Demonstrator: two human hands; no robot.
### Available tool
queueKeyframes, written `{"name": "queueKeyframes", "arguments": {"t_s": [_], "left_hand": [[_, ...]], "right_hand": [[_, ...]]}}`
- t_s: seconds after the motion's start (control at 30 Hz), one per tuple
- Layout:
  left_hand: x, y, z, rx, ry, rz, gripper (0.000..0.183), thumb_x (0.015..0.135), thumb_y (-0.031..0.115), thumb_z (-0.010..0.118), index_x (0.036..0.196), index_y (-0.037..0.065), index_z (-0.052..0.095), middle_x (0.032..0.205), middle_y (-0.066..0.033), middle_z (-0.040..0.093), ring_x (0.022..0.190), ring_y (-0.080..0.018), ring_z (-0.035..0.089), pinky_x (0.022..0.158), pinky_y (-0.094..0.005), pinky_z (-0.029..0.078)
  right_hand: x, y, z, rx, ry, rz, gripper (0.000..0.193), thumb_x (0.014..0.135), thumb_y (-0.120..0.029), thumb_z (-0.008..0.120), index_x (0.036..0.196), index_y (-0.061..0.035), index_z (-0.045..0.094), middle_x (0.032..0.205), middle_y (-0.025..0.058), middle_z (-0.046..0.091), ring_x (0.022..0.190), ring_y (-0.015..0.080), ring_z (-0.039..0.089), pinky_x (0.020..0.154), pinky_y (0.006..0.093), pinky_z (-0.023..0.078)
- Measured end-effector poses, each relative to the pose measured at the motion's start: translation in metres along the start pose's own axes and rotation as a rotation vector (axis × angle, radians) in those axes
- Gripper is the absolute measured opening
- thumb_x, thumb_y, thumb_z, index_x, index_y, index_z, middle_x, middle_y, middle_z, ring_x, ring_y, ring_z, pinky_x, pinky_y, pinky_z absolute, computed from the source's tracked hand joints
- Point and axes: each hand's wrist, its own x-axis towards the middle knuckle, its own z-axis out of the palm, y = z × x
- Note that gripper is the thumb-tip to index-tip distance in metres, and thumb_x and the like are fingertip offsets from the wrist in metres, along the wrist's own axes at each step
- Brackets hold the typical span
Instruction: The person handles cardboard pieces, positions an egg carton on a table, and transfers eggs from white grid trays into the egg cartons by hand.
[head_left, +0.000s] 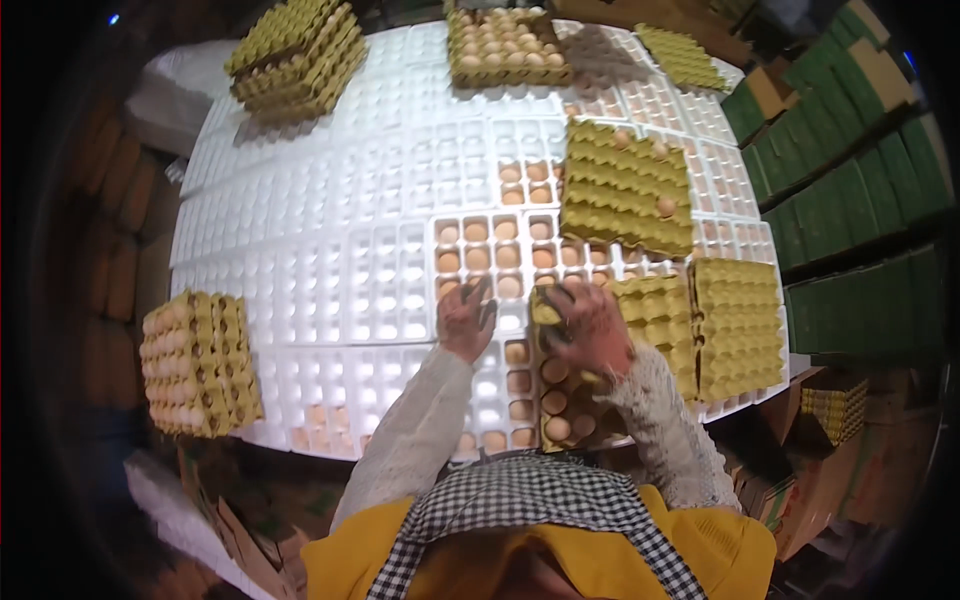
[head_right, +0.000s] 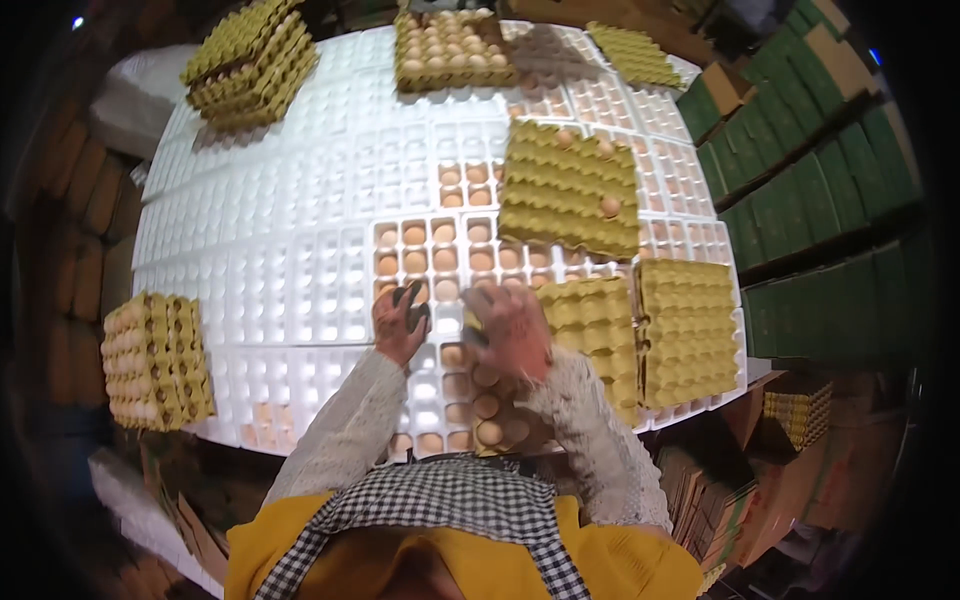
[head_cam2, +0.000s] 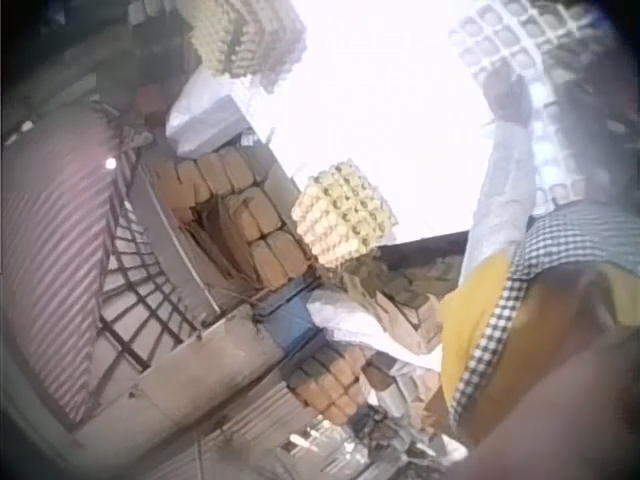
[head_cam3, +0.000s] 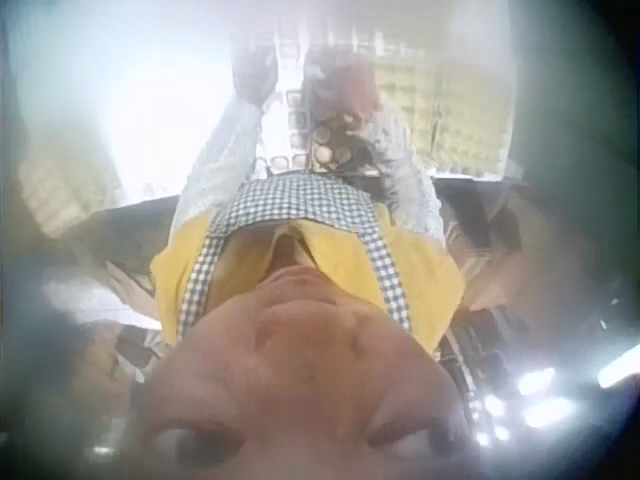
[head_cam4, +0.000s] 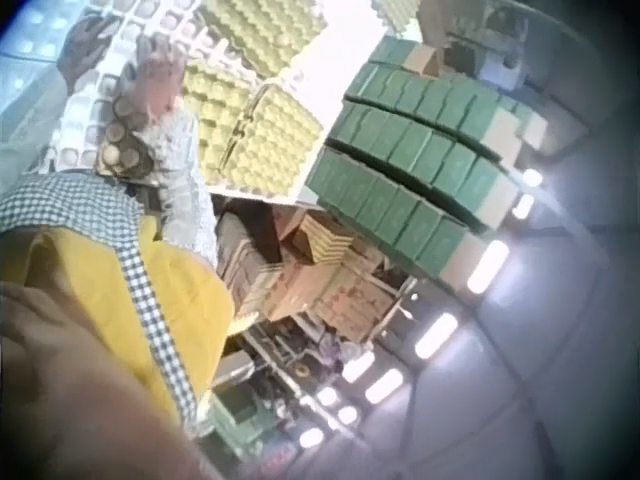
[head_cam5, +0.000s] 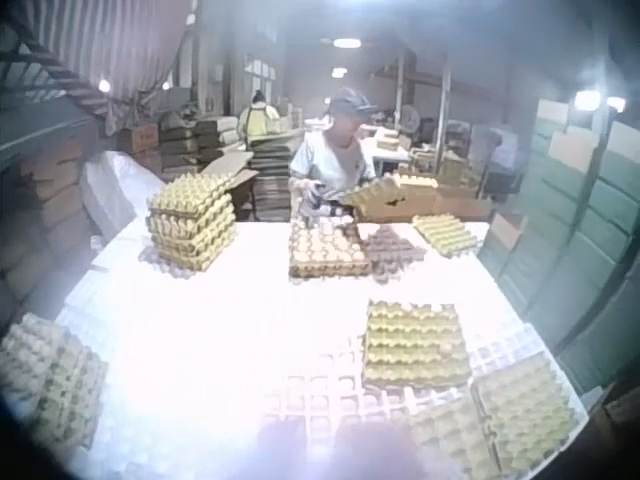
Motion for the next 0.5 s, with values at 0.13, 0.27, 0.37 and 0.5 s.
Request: {"name": "queueKeyframes", "arguments": {"t_s": [0.13, 0.27, 0.37, 0.5], "left_hand": [[0.001, 0.017, -0.039, -0.376, -0.152, -0.143, 0.039, 0.070, 0.009, 0.066, 0.109, 0.009, 0.059, 0.100, -0.0156, 0.059, 0.093, -0.0323, 0.055, 0.082, -0.0396, 0.045], [-0.002, 0.056, -0.067, -0.470, -0.230, -0.107, 0.037, 0.070, 0.005, 0.064, 0.107, 0.006, 0.061, 0.096, -0.0132, 0.061, 0.089, -0.0311, 0.059, 0.079, -0.0366, 0.048], [-0.020, 0.077, -0.075, -0.456, -0.307, -0.015, 0.040, 0.068, 0.010, 0.068, 0.108, 0.008, 0.061, 0.094, -0.0135, 0.061, 0.087, -0.0295, 0.060, 0.076, -0.0360, 0.049], [-0.019, 0.119, -0.065, -0.168, -0.636, 0.117, 0.059, 0.067, 0.033, 0.071, 0.118, 0.010, 0.055, 0.094, -0.0136, 0.059, 0.085, -0.0278, 0.059, 0.076, -0.0372, 0.048]], "right_hand": [[-0.057, 0.009, 0.071, -0.196, -0.173, -0.007, 0.055, 0.071, -0.040, 0.066, 0.117, -0.0116, 0.054, 0.112, 0.0093, 0.057, 0.108, 0.0291, 0.050, 0.097, 0.0459, 0.035], [-0.058, 0.049, 0.080, -0.052, -0.080, -0.103, 0.062, 0.063, -0.046, 0.071, 0.114, -0.0138, 0.056, 0.115, 0.0085, 0.057, 0.109, 0.0286, 0.050, 0.097, 0.0447, 0.037], [-0.070, 0.055, 0.045, 0.475, 0.372, -0.169, 0.042, 0.064, -0.022, 0.073, 0.103, -0.0075, 0.062, 0.089, 0.0097, 0.063, 0.088, 0.0247, 0.060, 0.078, 0.0359, 0.049], [-0.098, 0.061, 0.006, 1.906, 0.615, 0.326, 0.035, 0.080, -0.015, 0.060, 0.110, 0.0007, 0.055, 0.099, 0.0118, 0.060, 0.088, 0.0181, 0.060, 0.079, 0.0286, 0.053]]}}
